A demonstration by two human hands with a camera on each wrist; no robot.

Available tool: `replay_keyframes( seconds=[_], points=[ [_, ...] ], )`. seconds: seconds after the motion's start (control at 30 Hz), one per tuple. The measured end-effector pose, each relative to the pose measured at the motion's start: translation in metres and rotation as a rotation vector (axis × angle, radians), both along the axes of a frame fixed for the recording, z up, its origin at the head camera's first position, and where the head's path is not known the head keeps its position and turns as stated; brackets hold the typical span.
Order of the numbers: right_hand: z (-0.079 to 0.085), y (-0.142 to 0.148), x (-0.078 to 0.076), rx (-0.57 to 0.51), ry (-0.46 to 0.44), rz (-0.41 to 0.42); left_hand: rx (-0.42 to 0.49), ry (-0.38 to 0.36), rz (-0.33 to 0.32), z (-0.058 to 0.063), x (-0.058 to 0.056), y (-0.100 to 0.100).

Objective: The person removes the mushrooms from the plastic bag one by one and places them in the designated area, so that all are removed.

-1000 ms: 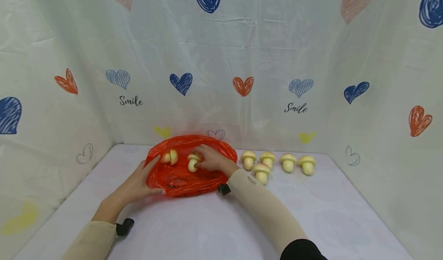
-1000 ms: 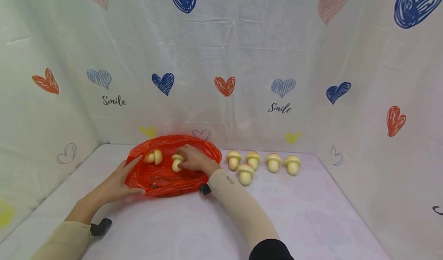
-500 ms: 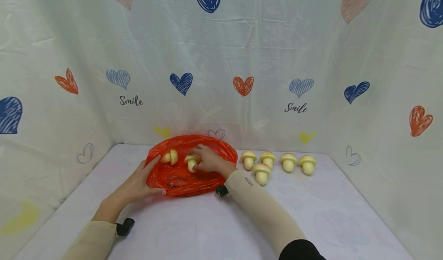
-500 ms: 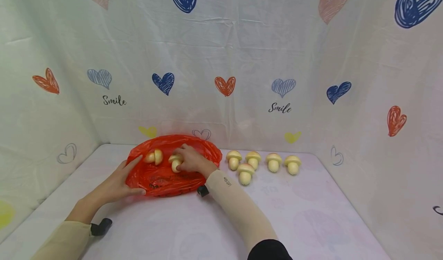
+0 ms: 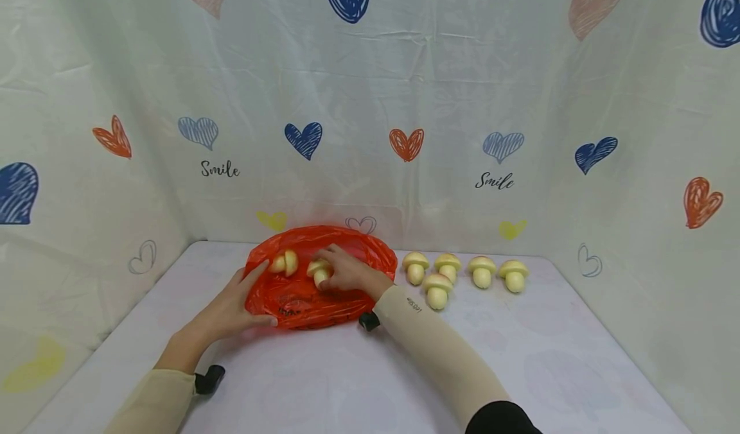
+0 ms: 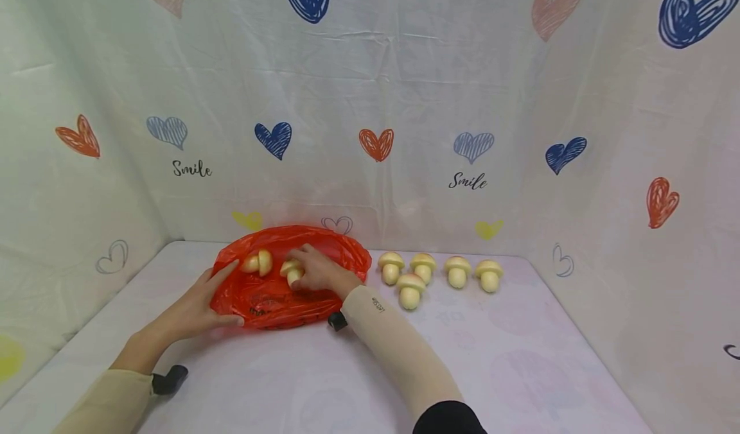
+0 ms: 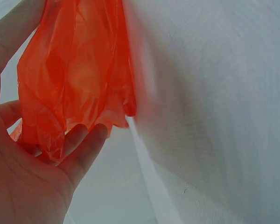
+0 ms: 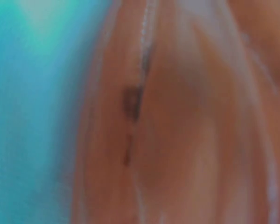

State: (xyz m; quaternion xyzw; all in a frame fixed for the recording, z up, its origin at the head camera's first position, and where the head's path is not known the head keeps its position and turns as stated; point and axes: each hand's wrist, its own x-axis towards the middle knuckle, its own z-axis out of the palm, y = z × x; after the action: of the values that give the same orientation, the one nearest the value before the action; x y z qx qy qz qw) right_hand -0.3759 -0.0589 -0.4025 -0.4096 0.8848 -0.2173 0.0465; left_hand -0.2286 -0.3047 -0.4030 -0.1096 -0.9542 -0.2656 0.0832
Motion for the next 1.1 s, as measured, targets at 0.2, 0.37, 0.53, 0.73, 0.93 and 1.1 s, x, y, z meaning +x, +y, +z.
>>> replay_keyframes(
  seconds=[0.2, 0.37, 0.53, 0.73, 0.93, 1.1],
  points=[
    [-0.001, 0.0, 0.0, 0.004, -0.008, -0.01, 0.0, -0.011, 0.003, 0.001, 0.0, 0.001],
    [-0.003, 0.0, 0.0, 0.001, -0.006, -0.006, 0.002, -0.021, 0.007, 0.001, 0.0, 0.002],
    [-0.003, 0.0, -0.001, -0.002, 0.004, 0.01, 0.004, -0.019, 0.007, 0.0, -0.001, 0.001],
    [-0.002, 0.001, -0.001, -0.002, 0.018, 0.018, 0.008, -0.021, 0.003, 0.0, 0.0, 0.002],
    [0.004, 0.006, 0.0, -0.002, 0.017, 0.015, 0.002, -0.023, 0.01, 0.002, 0.001, 0.003],
    [0.014, 0.016, 0.005, -0.007, 0.055, 0.037, -0.003, -0.022, 0.01, 0.003, 0.002, 0.002]
  ],
)
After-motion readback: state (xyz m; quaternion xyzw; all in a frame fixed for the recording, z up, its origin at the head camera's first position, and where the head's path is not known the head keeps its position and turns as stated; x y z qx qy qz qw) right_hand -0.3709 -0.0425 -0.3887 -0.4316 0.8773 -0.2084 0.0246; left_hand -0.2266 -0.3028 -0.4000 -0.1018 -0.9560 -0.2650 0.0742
